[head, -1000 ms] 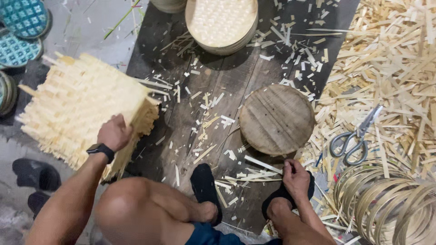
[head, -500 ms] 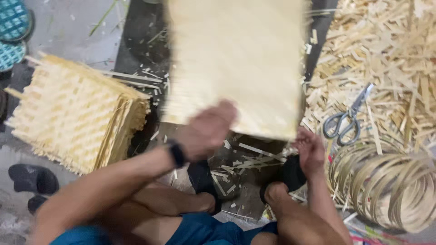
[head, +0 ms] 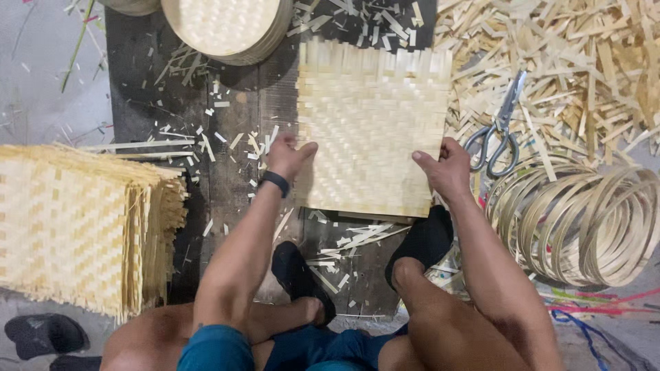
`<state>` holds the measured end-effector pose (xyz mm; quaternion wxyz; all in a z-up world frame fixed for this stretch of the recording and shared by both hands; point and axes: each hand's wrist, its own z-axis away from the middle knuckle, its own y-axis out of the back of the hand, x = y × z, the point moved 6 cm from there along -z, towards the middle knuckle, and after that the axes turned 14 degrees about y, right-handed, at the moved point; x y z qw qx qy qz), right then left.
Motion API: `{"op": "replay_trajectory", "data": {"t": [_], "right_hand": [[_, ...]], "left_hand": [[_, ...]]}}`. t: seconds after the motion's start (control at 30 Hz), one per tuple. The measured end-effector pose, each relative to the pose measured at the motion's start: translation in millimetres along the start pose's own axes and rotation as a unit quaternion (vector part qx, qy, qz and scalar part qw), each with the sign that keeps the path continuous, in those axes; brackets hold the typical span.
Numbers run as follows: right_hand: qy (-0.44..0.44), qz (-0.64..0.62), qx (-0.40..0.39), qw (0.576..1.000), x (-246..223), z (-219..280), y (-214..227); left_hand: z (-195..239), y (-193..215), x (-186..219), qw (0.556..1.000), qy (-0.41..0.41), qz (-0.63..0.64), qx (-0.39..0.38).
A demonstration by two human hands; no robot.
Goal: The person sits on the floor and repeatedly assembles circular woven basket bases. They place a pre-woven square mat onto a wooden mold, fit a bamboo ring over it, and trim the excess matting with scissors. The finished bases are stacked nearby.
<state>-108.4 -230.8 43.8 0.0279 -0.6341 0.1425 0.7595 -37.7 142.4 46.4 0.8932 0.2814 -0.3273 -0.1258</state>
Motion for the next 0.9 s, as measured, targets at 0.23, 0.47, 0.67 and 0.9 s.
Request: {"op": "replay_trajectory", "data": {"t": [0.23, 0.47, 0.67, 0.9], "right_hand": [[-0.032, -0.026, 0.037, 0.998, 16.9, 2.6, -0.3], [-0.015, -0.007, 0.037, 0.999, 15.3, 19.9, -4.8], [-0.009, 0.041, 0.088, 0.995, 23.7, 41.4, -2.0], [0.095, 0.430, 0.319, 0.839, 1.9, 121.6, 242.5]], "left_hand": [[-40.6, -21.4, -35.2, 0.960, 0.099, 0.146, -0.217], [-26.5, -12.7, -48.5, 0.974, 0.084, 0.086, -0.194], [-27.8, 1.4, -78.1, 0.971, 0.134, 0.130, -0.150], [-22.5, 18.7, -69.6, 0.973, 0.086, 0.181, -0.110]]}}
